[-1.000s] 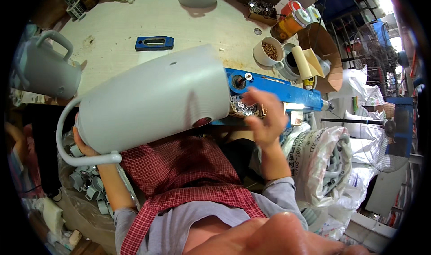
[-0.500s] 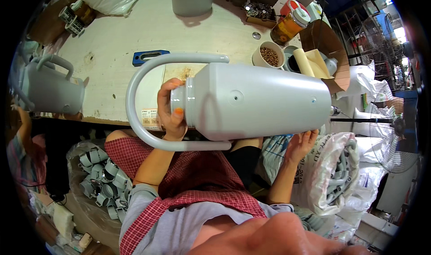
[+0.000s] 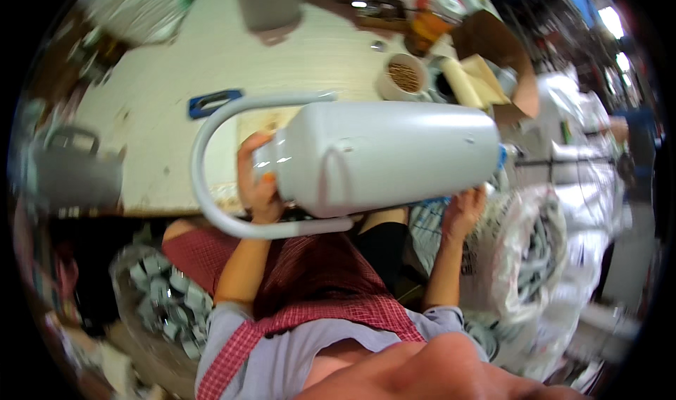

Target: The person assembles grey plastic kettles by hand, inserting small metal components into the base of each unit. They retrieve parts from a nearby bag and place the finished kettles on a table.

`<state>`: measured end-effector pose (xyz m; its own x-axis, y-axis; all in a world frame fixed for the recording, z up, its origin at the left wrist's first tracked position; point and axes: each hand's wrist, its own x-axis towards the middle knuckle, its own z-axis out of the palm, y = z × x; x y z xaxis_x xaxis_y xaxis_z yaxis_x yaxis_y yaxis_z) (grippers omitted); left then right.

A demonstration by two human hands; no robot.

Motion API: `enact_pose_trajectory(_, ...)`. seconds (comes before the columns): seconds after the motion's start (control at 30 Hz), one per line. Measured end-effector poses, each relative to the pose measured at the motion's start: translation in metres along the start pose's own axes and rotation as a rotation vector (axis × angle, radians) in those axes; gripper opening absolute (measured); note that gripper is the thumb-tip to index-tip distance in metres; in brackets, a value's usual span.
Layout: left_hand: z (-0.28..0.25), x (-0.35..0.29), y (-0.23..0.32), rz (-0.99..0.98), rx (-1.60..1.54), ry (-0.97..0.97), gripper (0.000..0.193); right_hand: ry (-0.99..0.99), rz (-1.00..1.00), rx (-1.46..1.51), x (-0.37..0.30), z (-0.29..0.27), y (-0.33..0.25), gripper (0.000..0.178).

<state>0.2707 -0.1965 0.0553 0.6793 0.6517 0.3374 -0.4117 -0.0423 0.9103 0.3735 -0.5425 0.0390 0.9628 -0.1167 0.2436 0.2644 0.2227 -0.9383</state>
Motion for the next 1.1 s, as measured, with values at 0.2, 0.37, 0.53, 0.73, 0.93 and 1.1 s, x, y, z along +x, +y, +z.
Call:
enact_pose_trajectory(0.2,0.011,-0.013,0.004,-0.206,-0.184,0.043,0.078,-0.111,-0.032,-0.567,0.001,0.009,-0.044,0.046)
enact_pose_trajectory(0.37,-0.001,-0.009,0.009,-0.134,-0.12,0.049,0.07,-0.241,-0.653,-1.323,0.007,-0.041,-0.203,0.027)
enact_pose_trajectory(0.53,-0.011,-0.008,-0.005,-0.159,-0.182,0.125,0.049,0.037,0.28,-1.605,0.095,-0.168,-0.208,0.034)
enact_pose_trajectory(0.73,-0.023,-0.01,-0.006,-0.199,-0.058,0.089,0.038,0.208,0.247,-0.608,0.112,-0.184,-0.12,0.037)
enact_pose_trajectory(0.93,-0.026,-0.009,-0.02,-0.216,-0.099,0.06,0.042,0.062,-0.084,-0.593,0.082,-0.136,-0.213,0.043)
enact_pose_trajectory(1.1,-0.077,-0.017,-0.09,-0.324,0.043,-0.14,0.06,-0.26,-0.548,-1.106,0.069,-0.05,-0.256,0.037)
